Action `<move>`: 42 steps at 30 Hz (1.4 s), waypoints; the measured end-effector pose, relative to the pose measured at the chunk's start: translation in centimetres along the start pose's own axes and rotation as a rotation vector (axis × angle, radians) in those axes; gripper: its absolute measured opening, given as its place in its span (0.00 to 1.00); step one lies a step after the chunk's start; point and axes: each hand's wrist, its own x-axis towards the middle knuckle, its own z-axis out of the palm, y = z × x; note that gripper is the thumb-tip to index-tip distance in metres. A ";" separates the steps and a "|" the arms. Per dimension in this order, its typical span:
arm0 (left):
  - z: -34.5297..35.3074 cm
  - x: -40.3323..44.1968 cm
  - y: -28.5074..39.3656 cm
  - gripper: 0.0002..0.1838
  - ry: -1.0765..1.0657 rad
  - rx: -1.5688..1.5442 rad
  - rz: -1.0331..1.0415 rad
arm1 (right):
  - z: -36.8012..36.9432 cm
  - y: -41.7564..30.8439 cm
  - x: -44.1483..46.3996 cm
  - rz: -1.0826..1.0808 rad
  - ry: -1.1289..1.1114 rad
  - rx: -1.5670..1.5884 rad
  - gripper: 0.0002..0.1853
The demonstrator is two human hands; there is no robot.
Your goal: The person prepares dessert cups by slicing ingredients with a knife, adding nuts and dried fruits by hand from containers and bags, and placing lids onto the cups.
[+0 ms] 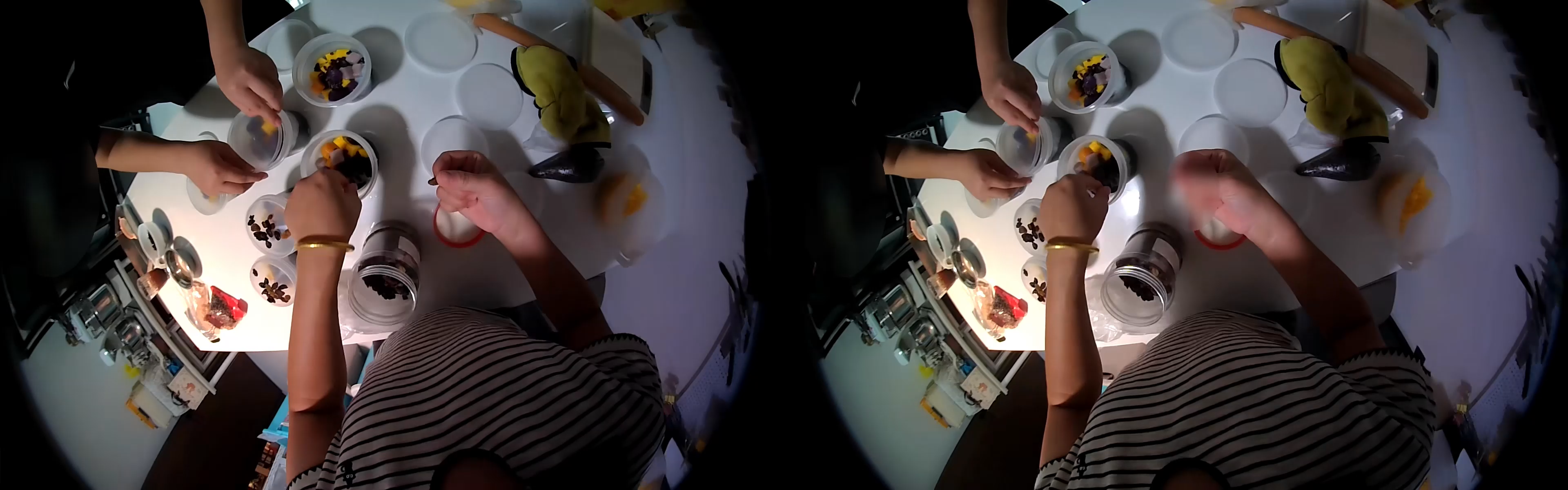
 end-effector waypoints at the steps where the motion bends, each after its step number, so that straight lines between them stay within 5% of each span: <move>1: 0.3 0.4 0.0 0.09 -0.070 0.053 -0.017 | -0.3 0.0 0.0 -0.004 -0.027 0.010 0.04; 8: -0.1 2.1 2.6 0.16 -0.303 0.291 -0.174 | -1.8 -0.7 -0.8 -0.030 -0.013 0.091 0.04; 15: 0.5 2.7 1.8 0.17 -0.321 0.319 -0.227 | -3.6 -2.5 -1.7 -0.115 -0.069 0.110 0.03; 17: -0.1 1.7 0.9 0.15 -0.233 0.310 -0.145 | -3.6 -2.3 -2.0 -0.078 -0.021 0.188 0.02; 23: -5.0 -5.6 8.0 0.07 0.031 -0.350 0.242 | -1.5 -0.4 -2.2 -0.049 -0.138 0.322 0.08; 29: 0.3 -9.7 11.9 0.07 0.212 -0.223 0.418 | 0.6 2.2 -3.8 0.127 0.015 0.256 0.03; 30: 0.7 -10.2 12.0 0.07 0.156 -0.182 0.399 | 0.7 3.2 -4.1 -0.067 0.027 0.061 0.05; 36: 1.6 -13.9 10.4 0.05 -0.070 -0.516 0.457 | -1.5 3.5 -8.0 0.207 0.300 0.147 0.20; 39: 5.4 -14.6 9.9 0.17 -0.207 -0.464 0.362 | -3.8 2.6 -10.9 0.260 0.326 -0.020 0.24; 40: 6.7 -14.3 10.1 0.28 -0.205 -0.327 0.388 | -4.0 2.5 -11.5 0.251 0.344 0.002 0.26; 42: 9.8 -12.9 10.3 0.31 -0.042 -0.199 0.409 | -4.6 2.7 -12.5 0.220 0.375 -0.031 0.26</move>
